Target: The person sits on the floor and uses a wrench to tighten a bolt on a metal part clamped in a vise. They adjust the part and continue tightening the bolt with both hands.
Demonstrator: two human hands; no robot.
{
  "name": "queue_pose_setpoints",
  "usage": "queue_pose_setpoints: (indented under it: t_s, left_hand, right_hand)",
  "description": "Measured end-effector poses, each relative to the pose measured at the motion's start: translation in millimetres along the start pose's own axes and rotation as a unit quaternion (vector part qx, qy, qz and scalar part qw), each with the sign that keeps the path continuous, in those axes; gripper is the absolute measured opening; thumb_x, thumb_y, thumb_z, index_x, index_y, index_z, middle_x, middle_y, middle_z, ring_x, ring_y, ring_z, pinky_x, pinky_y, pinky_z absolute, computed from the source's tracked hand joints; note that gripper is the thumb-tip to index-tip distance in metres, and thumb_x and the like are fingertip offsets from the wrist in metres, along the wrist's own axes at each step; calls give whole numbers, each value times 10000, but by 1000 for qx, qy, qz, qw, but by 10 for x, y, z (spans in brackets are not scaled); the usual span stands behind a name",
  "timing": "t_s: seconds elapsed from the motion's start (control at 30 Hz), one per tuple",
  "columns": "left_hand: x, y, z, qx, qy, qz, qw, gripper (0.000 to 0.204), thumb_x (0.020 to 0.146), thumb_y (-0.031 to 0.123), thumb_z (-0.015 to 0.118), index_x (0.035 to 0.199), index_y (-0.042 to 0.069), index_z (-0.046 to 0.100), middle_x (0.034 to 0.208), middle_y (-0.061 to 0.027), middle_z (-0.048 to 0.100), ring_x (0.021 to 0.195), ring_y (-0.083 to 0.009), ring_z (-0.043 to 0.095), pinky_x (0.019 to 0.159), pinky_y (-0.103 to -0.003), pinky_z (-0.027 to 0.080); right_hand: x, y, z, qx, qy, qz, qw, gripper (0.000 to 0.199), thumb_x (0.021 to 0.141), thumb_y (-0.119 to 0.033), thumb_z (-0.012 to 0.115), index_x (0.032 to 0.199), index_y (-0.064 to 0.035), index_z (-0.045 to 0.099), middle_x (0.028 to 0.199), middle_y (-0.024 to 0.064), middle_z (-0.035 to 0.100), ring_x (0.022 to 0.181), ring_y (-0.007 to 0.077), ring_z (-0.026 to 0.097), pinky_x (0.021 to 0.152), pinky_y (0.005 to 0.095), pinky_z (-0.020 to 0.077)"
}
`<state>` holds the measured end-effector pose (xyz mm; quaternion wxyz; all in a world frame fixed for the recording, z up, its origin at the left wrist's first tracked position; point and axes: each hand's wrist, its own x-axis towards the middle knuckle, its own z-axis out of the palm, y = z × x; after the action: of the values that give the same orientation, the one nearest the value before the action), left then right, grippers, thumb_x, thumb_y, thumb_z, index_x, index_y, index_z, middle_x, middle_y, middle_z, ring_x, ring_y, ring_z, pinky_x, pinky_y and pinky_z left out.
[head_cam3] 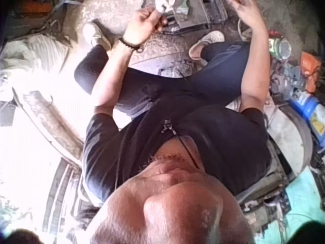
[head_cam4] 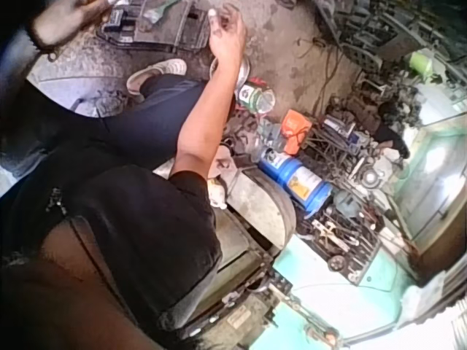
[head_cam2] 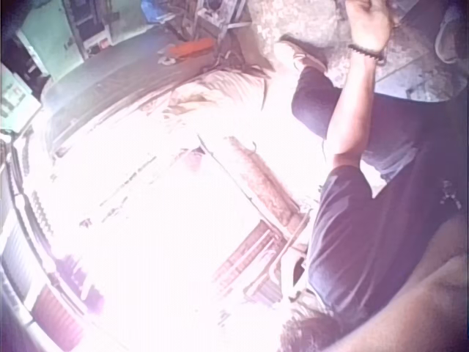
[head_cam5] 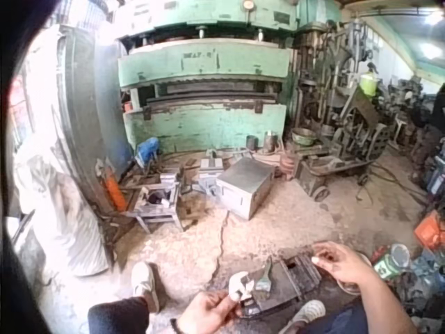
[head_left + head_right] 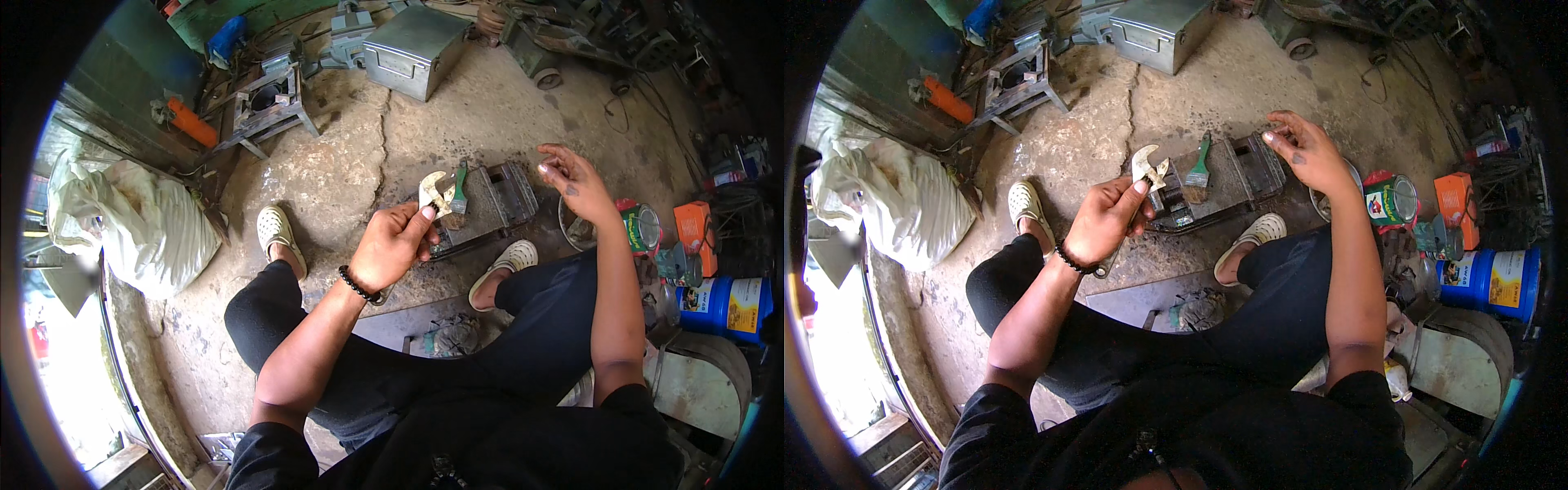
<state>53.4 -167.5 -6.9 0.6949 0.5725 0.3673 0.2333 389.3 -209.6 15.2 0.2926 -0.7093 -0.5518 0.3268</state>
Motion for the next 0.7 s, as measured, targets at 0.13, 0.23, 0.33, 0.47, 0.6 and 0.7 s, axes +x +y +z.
queue_pose_setpoints:
  t_s: [0.13, 0.23, 0.33, 0.47, 0.6, 0.7]
  left_hand:
    - [7, -22, 13, -18, 3, -6, 1000, 394, 1024, 347, 561, 900, -21, 633, 708, -10, 612, 569, -64, 542, 550, -238, 454]
    - [52, -143, -72, 46, -7, -7, 999, 394, 1022, 341, 564, 895, -26, 632, 715, -13, 618, 572, -71, 545, 555, -251, 459]
    - [203, -515, -344, 117, 3, 6, 993, 408, 1014, 349, 575, 872, -27, 643, 683, -39, 627, 571, -98, 574, 556, -290, 472]
    - [554, -1479, -1000, 261, 71, -109, 957, 430, 985, 385, 605, 856, -23, 650, 638, -42, 591, 546, -113, 544, 515, -293, 441]
    - [563, -2545, -1466, 363, 56, -225, 903, 482, 945, 466, 633, 878, -7, 688, 630, -48, 593, 536, -123, 543, 501, -303, 434]
    - [428, -3063, -1450, 283, 28, -332, 899, 572, 889, 573, 621, 959, 15, 724, 837, -202, 709, 830, -353, 688, 768, -447, 512]
  right_hand:
    - [4, 10, -10, 6, -5, 1, 1000, 437, 968, -292, 653, 1304, -25, 568, 1072, 136, 656, 989, 195, 622, 874, 321, 491]
    - [1, 48, -19, -11, -6, -14, 1000, 442, 967, -291, 655, 1308, -25, 566, 1070, 136, 654, 992, 197, 621, 882, 323, 493]
    - [-14, 104, -22, 24, -3, -19, 1000, 441, 967, -293, 656, 1306, -25, 568, 1066, 136, 653, 992, 202, 621, 894, 326, 494]
    - [-42, 174, -8, -45, 14, -26, 999, 499, 957, -377, 656, 1309, -34, 568, 1100, 134, 651, 987, 207, 628, 895, 336, 498]
    - [-37, 208, 47, -113, 16, -43, 992, 496, 958, -390, 647, 1319, -60, 569, 1144, 145, 657, 999, 231, 644, 882, 351, 515]
    - [-5, 203, 77, -116, 13, -51, 992, 486, 962, -382, 642, 1321, -63, 568, 1131, 138, 658, 999, 224, 650, 884, 354, 519]
